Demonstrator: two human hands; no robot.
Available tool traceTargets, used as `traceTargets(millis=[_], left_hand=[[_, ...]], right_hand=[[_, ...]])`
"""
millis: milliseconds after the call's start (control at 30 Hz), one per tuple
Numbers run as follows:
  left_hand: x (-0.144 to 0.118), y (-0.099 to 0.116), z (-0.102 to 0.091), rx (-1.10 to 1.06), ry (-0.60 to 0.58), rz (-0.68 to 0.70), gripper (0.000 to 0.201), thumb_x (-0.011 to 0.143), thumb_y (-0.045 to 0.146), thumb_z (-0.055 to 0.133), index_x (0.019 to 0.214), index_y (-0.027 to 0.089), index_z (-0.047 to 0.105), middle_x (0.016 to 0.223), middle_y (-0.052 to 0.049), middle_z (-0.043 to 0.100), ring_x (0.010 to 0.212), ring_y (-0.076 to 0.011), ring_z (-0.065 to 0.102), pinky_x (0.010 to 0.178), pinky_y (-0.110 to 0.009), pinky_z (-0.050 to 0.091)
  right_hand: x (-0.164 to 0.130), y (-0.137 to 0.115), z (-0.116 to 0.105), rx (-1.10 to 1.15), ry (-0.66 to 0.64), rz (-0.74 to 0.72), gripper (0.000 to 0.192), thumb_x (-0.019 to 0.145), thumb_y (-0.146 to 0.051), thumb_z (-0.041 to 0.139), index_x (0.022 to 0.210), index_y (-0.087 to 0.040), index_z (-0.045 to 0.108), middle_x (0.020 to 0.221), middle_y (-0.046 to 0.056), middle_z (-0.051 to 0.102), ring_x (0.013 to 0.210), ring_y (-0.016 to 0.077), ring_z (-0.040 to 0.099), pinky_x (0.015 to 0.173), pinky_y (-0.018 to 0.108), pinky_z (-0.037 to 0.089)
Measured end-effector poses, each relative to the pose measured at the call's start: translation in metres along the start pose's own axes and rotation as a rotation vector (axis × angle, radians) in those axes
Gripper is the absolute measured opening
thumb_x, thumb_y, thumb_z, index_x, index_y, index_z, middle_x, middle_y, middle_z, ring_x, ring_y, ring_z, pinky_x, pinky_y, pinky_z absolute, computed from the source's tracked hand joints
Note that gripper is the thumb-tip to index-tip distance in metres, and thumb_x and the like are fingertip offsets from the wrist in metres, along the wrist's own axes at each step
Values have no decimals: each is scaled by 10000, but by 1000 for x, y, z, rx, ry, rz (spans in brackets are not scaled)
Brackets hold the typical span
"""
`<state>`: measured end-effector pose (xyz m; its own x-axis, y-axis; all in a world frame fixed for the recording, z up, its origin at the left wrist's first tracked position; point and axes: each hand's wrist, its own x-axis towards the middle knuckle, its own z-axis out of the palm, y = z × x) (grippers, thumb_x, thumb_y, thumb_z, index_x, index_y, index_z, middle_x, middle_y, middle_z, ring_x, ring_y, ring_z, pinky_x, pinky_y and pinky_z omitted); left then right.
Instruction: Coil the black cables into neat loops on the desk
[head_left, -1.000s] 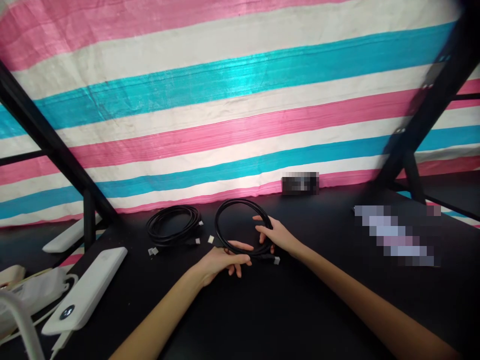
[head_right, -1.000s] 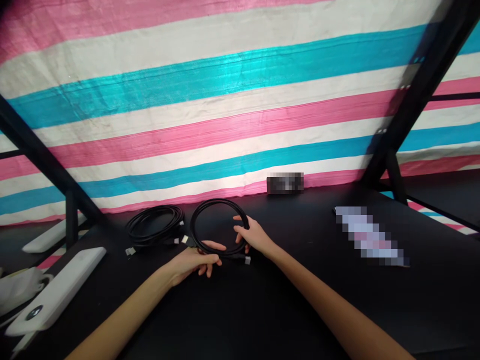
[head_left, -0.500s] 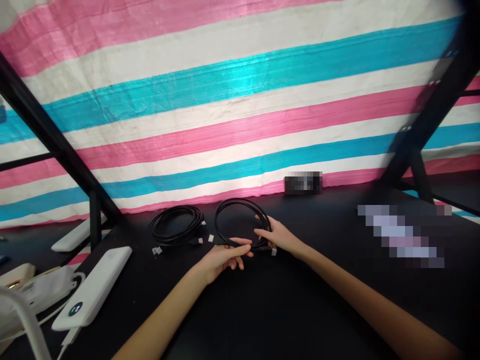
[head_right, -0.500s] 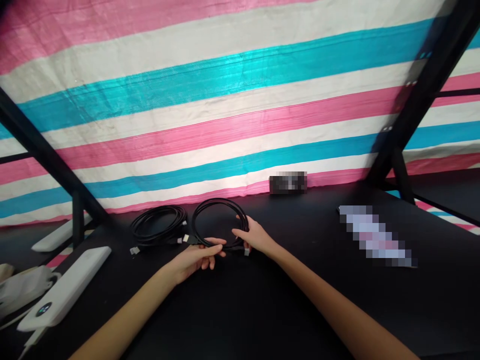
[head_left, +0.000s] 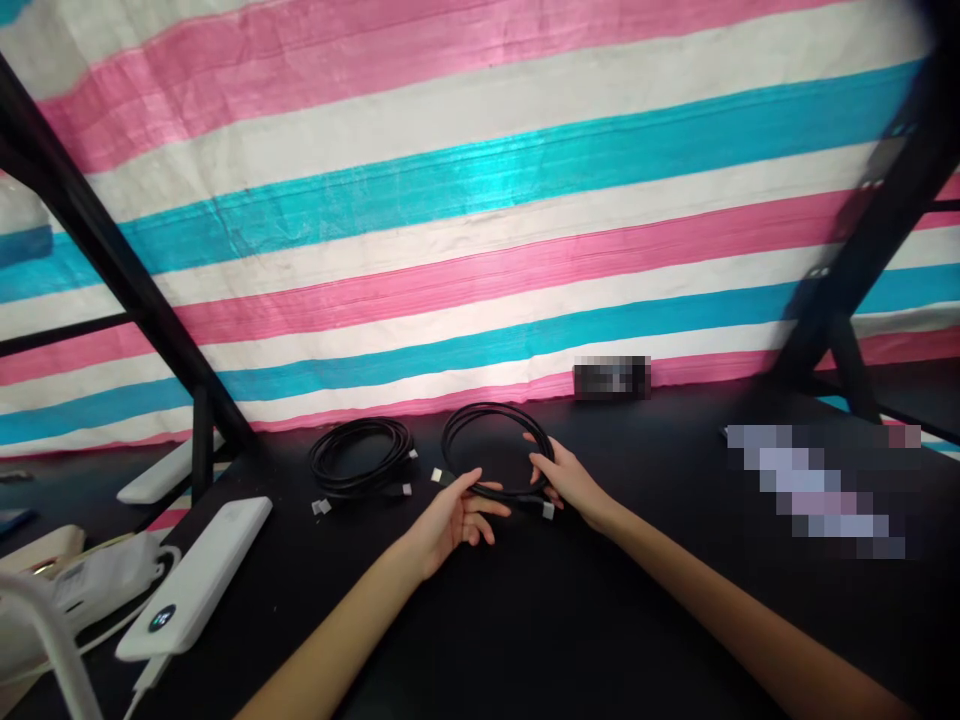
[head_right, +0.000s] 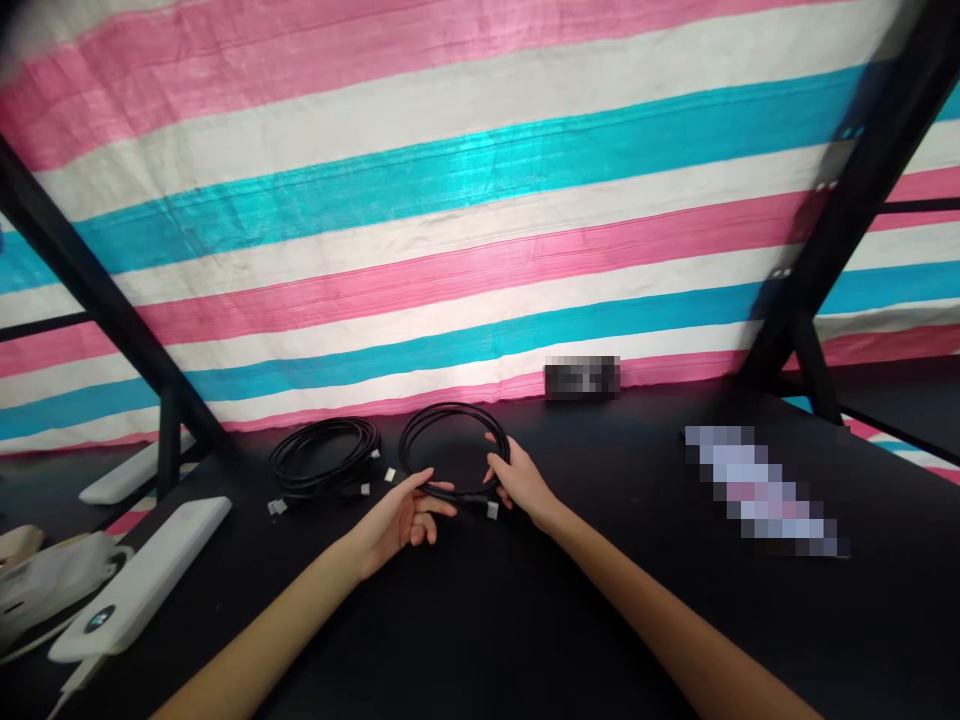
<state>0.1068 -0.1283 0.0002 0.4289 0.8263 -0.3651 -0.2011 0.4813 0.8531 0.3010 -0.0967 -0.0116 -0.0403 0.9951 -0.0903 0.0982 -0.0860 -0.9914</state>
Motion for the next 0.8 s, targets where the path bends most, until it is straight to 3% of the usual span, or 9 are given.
traceTargets(millis=[200,400,567,667,733,800], left_hand=[[2,-3,-2,158,-94,-18,533,872,569,376,806,85,589,775,-160,714,415,-122,586,350,-194,290],[-1,-2,-3,243,-181,-58,567,829,592,433,998,81,611,729,-126,713,402,-128,590,321,-185,261],[-6,-6,6,308,-233,-2,514,807,570,502,883,83,648,652,-112,699,383,-139,593,302,-173,296],[-8,-7,13,297,-160,131,542,773,615,523,690,91,633,532,-98,653,355,-144,568,300,-184,312],[-9,-6,16,281,-24,284,557,745,638,545,584,108,599,456,-76,606,334,-133,536,308,-189,309],[-11,-4,18,287,143,452,552,746,622,566,519,119,575,432,-56,579,328,-107,500,332,-190,311]], right_hand=[[1,-2,-1,78,29,44,449,871,-136,446,1317,-130,393,536,-77,514,298,29,310,273,111,239],[0,-9,-3,179,49,108,395,882,-130,433,1276,-105,413,550,-74,497,313,22,299,287,111,234],[-1,-10,-5,216,66,125,354,875,-141,452,1228,-139,457,520,-85,478,293,28,282,279,123,209],[1,-9,-5,222,91,126,226,866,-181,480,1087,-146,519,549,-65,518,289,28,310,281,136,220],[3,-7,-7,224,109,118,101,862,-207,490,925,-146,540,576,-47,544,288,21,319,286,145,229],[7,-6,-9,225,126,103,92,851,-227,506,803,-150,522,612,-29,573,293,13,319,293,152,234]])
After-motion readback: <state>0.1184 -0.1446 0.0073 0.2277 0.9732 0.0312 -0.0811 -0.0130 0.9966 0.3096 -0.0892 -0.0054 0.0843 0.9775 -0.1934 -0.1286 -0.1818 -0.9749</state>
